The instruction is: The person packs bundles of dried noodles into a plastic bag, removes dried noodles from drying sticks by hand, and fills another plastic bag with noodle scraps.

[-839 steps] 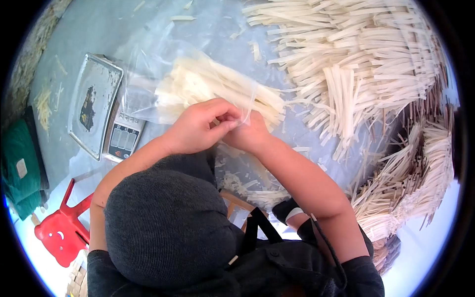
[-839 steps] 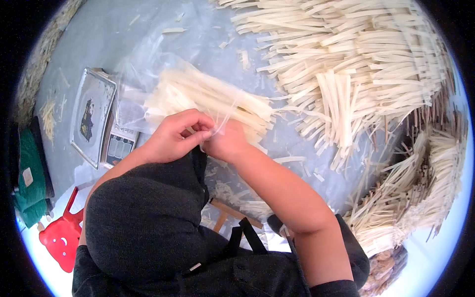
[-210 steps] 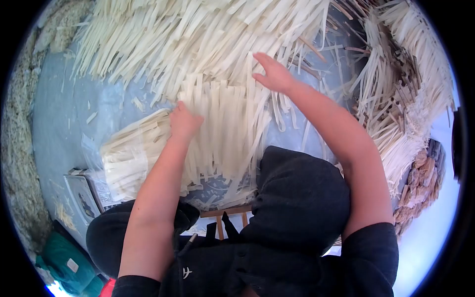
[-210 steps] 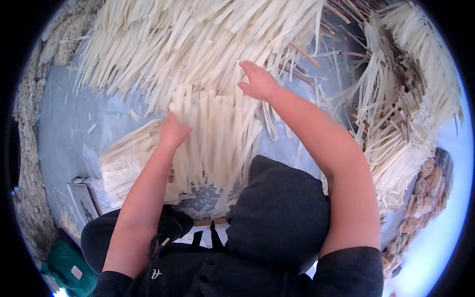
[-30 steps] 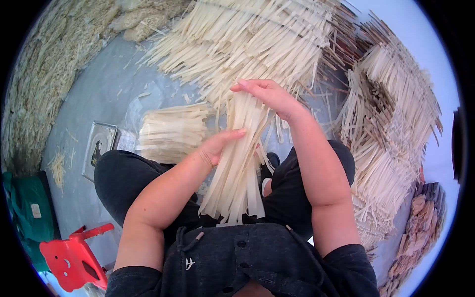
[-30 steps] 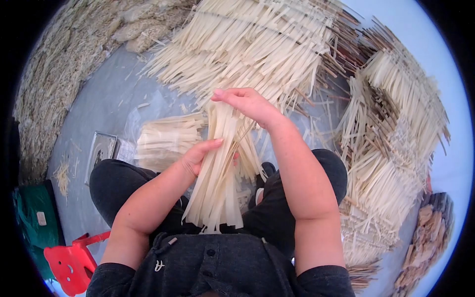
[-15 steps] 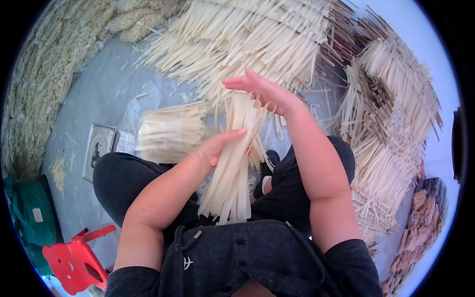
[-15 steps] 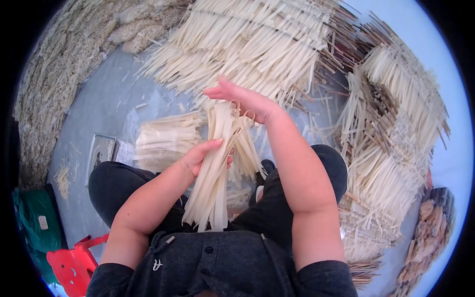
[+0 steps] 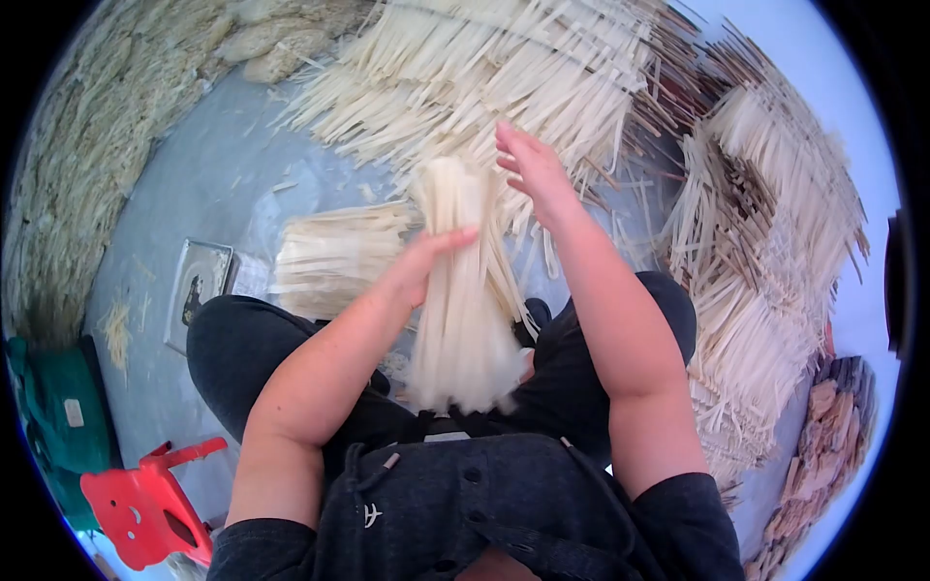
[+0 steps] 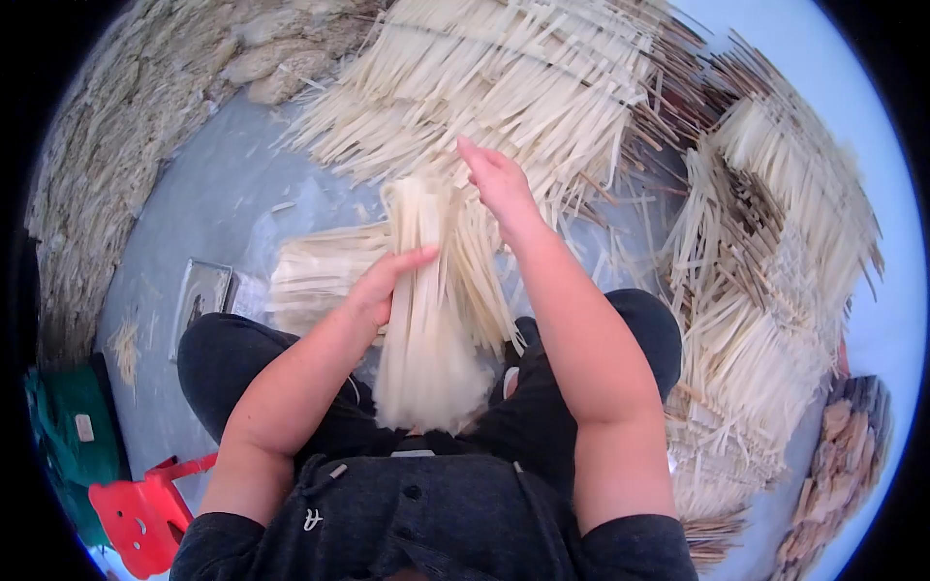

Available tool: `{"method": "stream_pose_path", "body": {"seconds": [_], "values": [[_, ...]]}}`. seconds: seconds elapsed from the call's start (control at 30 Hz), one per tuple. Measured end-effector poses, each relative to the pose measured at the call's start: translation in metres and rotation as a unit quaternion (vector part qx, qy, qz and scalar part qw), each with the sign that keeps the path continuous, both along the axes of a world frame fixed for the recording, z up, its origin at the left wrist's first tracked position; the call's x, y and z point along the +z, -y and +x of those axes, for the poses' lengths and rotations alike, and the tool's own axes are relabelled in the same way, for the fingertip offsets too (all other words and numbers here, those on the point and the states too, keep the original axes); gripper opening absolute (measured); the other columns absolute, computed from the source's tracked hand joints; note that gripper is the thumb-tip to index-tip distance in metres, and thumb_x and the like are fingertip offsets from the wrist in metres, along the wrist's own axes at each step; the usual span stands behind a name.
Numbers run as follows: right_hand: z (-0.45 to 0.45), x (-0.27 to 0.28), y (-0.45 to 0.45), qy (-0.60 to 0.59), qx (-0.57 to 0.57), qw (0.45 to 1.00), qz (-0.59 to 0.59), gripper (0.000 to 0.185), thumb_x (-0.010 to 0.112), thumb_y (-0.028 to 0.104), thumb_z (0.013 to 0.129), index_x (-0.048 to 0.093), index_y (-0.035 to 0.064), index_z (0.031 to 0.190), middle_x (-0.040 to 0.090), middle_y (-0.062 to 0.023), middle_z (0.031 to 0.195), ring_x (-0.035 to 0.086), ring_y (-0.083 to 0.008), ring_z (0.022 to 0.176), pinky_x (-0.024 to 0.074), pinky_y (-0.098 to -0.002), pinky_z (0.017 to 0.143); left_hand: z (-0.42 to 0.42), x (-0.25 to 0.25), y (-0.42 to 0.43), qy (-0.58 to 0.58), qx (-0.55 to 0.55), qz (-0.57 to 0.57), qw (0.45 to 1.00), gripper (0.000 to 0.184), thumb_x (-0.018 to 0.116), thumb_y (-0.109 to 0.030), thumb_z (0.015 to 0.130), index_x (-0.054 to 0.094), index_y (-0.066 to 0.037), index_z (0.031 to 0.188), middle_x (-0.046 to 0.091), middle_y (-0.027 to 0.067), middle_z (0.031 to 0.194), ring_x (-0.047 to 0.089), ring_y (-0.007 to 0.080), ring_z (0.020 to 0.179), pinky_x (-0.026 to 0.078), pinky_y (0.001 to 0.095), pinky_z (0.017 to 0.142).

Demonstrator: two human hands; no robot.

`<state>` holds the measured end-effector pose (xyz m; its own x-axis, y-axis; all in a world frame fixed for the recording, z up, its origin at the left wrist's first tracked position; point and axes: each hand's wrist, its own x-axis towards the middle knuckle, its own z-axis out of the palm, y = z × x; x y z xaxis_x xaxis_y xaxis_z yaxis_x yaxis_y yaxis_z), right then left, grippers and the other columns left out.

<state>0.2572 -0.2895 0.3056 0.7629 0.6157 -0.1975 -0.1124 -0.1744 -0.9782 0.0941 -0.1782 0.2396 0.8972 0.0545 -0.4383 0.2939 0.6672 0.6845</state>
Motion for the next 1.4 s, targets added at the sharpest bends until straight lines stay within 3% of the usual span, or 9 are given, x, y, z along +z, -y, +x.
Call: {"method": "stream_pose_path", "body": {"seconds": [0.17,0.23,0.43,0.6,0.77,0.93,1.23,1.3,1.4], "values": [[-0.047,-0.018,-0.002,-0.043,0.198,0.964,-0.172,0.112,0.072,0.065,0.073,0.024,-0.0013,0.150,0.046,-0.0238,0.141,0.043,-0.0368,0.133,0.0394,-0.0452,0.105,0.016,-0.016,-0.025,0.025,0.161,-0.022,0.986,0.051,0.073,-0.029,0.088,0.055,-0.002,0.127,0.065,0.0139,0.114,0.065,0.0263,0.102,0.055,0.0409,0.085],[-0.063,-0.038,-0.004,0.216,0.281,0.908,-0.223,0.122,0.075,0.063,0.070,0.016,-0.0089,0.149,0.043,-0.0320,0.140,0.045,-0.0400,0.132,0.0387,-0.0408,0.108,0.013,-0.016,-0.025,0.026,0.172,-0.020,0.985,0.051,0.073,-0.029,0.088,0.055,-0.003,0.128,0.064,0.0141,0.116,0.064,0.0267,0.104,0.054,0.0407,0.087],[-0.065,-0.017,0.000,0.214,0.330,0.873,-0.288,0.117,0.074,0.050,0.069,0.013,-0.0140,0.147,0.049,-0.0351,0.132,0.052,-0.0409,0.124,0.0424,-0.0369,0.105,0.006,-0.010,-0.014,0.020,0.112,-0.020,0.993,0.051,0.076,-0.024,0.086,0.055,-0.003,0.127,0.063,0.0124,0.117,0.063,0.0254,0.106,0.052,0.0400,0.091],[-0.072,-0.023,-0.005,0.218,0.319,0.880,-0.277,0.116,0.075,0.045,0.067,0.013,-0.0082,0.150,0.049,-0.0324,0.133,0.053,-0.0429,0.120,0.0435,-0.0393,0.103,0.012,-0.017,-0.017,0.037,0.230,0.044,0.971,0.048,0.075,-0.020,0.086,0.055,-0.004,0.126,0.064,0.0105,0.114,0.062,0.0254,0.106,0.051,0.0404,0.092],[-0.095,-0.023,-0.010,0.446,0.271,0.785,-0.333,0.111,0.077,0.040,0.065,0.019,-0.0017,0.151,0.048,-0.0288,0.135,0.052,-0.0395,0.122,0.0436,-0.0428,0.101,0.013,-0.001,-0.026,-0.033,0.313,-0.068,0.947,0.050,0.074,-0.019,0.087,0.052,-0.003,0.128,0.061,0.0125,0.121,0.060,0.0269,0.111,0.051,0.0424,0.093],[-0.092,-0.039,-0.027,0.463,0.197,0.806,-0.310,0.102,0.075,0.030,0.067,0.023,0.0008,0.150,0.056,-0.0265,0.124,0.059,-0.0403,0.111,0.0488,-0.0445,0.092,0.019,0.004,-0.027,-0.036,0.365,-0.098,0.925,0.054,0.078,-0.014,0.082,0.052,-0.003,0.128,0.060,0.0138,0.120,0.058,0.0291,0.112,0.050,0.0448,0.093],[-0.043,-0.008,-0.083,0.324,0.154,0.908,-0.217,0.089,0.072,0.021,0.065,0.033,0.0041,0.143,0.065,-0.0258,0.108,0.064,-0.0390,0.104,0.0512,-0.0450,0.087,0.020,0.088,-0.139,-0.032,0.019,0.166,0.985,0.054,0.076,-0.024,0.085,0.051,-0.002,0.129,0.060,0.0085,0.123,0.060,0.0199,0.111,0.050,0.0331,0.093],[-0.025,-0.037,-0.088,0.282,0.143,0.943,-0.101,0.087,0.072,0.022,0.063,0.037,0.0034,0.141,0.065,-0.0267,0.109,0.064,-0.0383,0.103,0.0508,-0.0425,0.089,0.005,0.089,-0.173,-0.051,-0.126,0.372,0.918,0.047,0.072,-0.031,0.088,0.056,-0.006,0.125,0.061,0.0058,0.121,0.060,0.0166,0.107,0.050,0.0327,0.091],[-0.013,-0.079,-0.087,0.256,0.150,0.946,-0.131,0.087,0.072,0.022,0.063,0.039,0.0033,0.141,0.064,-0.0275,0.113,0.064,-0.0381,0.105,0.0497,-0.0402,0.091,-0.003,0.049,-0.221,-0.109,-0.191,0.405,0.888,0.042,0.068,-0.037,0.090,0.060,-0.008,0.119,0.064,0.0048,0.114,0.062,0.0146,0.099,0.051,0.0309,0.086]]}}
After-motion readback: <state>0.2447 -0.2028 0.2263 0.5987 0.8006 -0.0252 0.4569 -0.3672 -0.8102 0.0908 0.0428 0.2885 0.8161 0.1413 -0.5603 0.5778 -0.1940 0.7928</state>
